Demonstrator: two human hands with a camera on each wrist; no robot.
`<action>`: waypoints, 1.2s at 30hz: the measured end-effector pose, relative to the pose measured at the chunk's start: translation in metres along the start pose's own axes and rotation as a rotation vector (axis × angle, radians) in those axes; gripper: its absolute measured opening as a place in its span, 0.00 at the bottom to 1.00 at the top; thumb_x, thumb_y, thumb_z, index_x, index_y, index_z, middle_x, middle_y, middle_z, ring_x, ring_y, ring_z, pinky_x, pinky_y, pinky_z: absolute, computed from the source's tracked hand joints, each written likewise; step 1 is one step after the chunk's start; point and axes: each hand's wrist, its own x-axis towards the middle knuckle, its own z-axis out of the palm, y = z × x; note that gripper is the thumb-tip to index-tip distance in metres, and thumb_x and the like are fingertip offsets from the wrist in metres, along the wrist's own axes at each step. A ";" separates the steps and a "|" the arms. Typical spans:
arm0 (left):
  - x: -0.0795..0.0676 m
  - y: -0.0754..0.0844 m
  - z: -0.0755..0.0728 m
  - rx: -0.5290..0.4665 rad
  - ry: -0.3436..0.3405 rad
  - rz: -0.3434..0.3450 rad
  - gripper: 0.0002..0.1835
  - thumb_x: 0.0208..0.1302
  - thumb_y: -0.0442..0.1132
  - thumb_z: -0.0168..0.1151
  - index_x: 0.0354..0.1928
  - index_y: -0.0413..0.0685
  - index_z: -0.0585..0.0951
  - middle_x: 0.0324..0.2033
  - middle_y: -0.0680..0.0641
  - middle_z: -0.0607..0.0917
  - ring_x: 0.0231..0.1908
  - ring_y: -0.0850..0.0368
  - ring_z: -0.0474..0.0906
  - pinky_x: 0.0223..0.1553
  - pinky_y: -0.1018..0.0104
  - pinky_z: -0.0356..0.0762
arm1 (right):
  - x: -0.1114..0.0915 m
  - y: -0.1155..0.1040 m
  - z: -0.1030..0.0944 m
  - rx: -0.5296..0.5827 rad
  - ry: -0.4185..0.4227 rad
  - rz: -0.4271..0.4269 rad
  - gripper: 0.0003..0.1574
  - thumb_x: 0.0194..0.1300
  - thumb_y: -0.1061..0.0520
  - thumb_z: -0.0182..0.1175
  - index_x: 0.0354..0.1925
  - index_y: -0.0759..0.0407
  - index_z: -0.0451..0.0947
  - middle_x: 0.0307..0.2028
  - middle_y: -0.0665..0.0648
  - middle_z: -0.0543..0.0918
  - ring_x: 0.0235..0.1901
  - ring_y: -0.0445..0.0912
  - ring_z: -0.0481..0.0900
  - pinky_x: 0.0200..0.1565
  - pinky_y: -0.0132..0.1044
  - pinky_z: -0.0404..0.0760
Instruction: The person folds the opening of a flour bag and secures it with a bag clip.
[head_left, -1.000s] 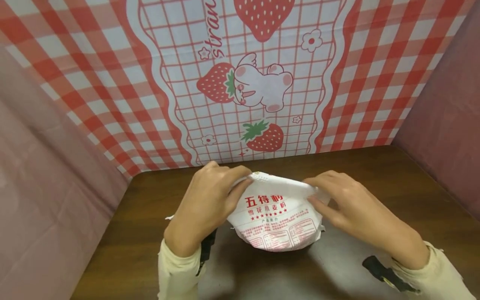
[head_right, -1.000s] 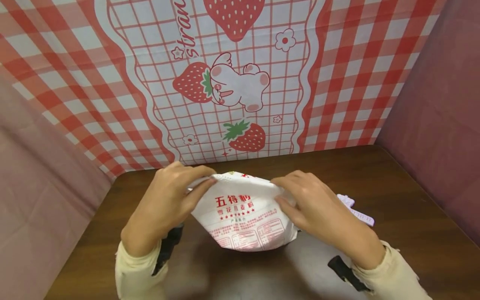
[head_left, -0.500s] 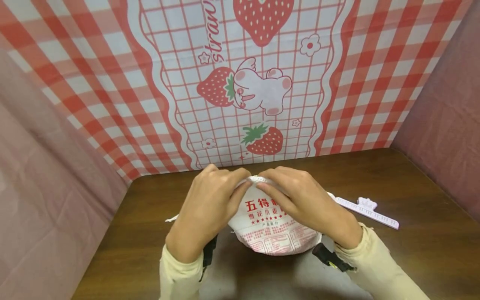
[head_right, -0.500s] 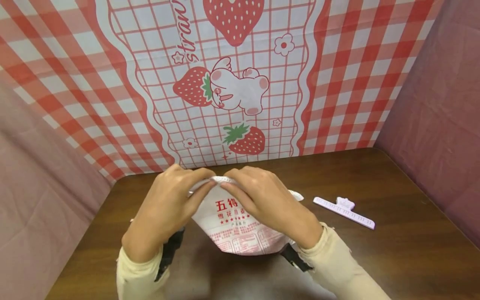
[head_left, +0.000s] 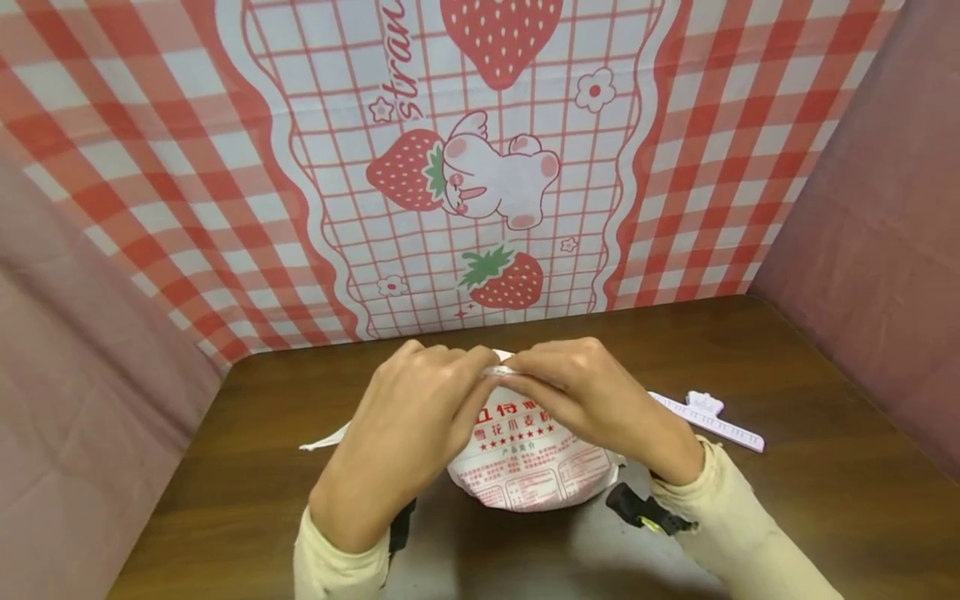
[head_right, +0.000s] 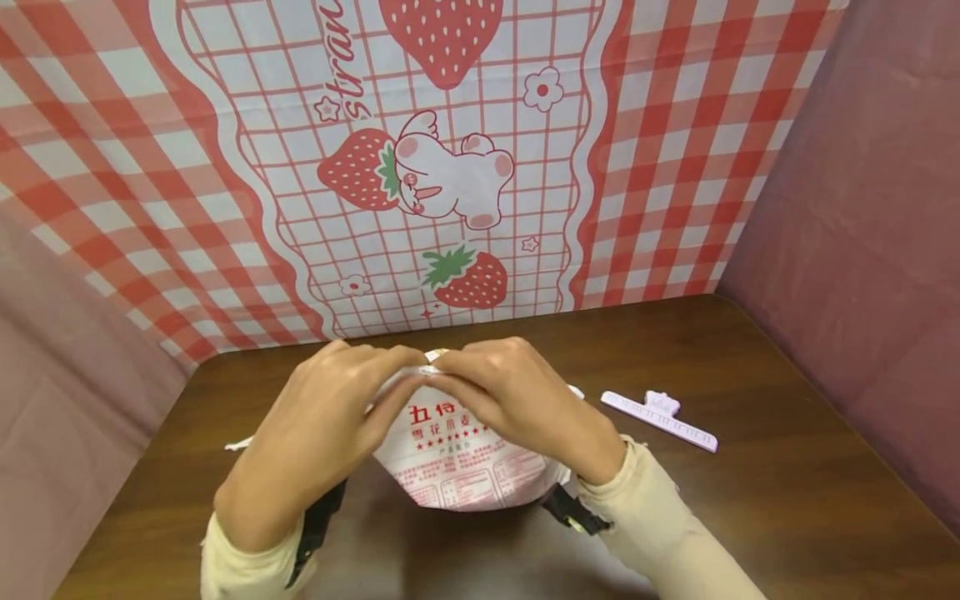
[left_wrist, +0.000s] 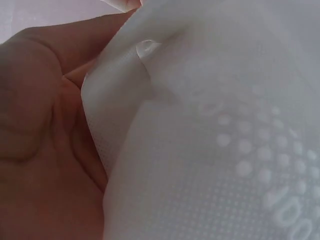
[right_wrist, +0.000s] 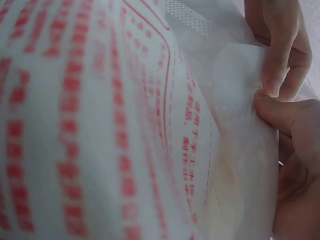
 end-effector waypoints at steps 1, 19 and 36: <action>0.000 0.000 0.000 0.002 -0.003 0.000 0.06 0.62 0.43 0.54 0.34 0.54 0.80 0.13 0.61 0.68 0.15 0.66 0.62 0.23 0.71 0.60 | 0.000 0.000 0.000 0.000 -0.005 0.004 0.04 0.59 0.61 0.58 0.33 0.53 0.79 0.24 0.42 0.76 0.22 0.33 0.68 0.27 0.21 0.67; -0.001 -0.002 0.004 -0.028 0.010 -0.010 0.05 0.61 0.43 0.55 0.33 0.54 0.79 0.16 0.59 0.75 0.17 0.64 0.68 0.23 0.69 0.63 | -0.005 0.001 -0.016 -0.050 -0.130 0.105 0.04 0.61 0.56 0.57 0.30 0.51 0.78 0.20 0.41 0.71 0.20 0.32 0.64 0.24 0.21 0.65; -0.001 -0.005 0.006 0.008 -0.017 -0.014 0.05 0.60 0.44 0.58 0.29 0.53 0.78 0.13 0.58 0.72 0.15 0.63 0.67 0.21 0.68 0.61 | -0.006 0.006 -0.029 -0.031 -0.253 0.201 0.06 0.62 0.52 0.55 0.30 0.46 0.78 0.23 0.40 0.76 0.21 0.32 0.69 0.24 0.24 0.69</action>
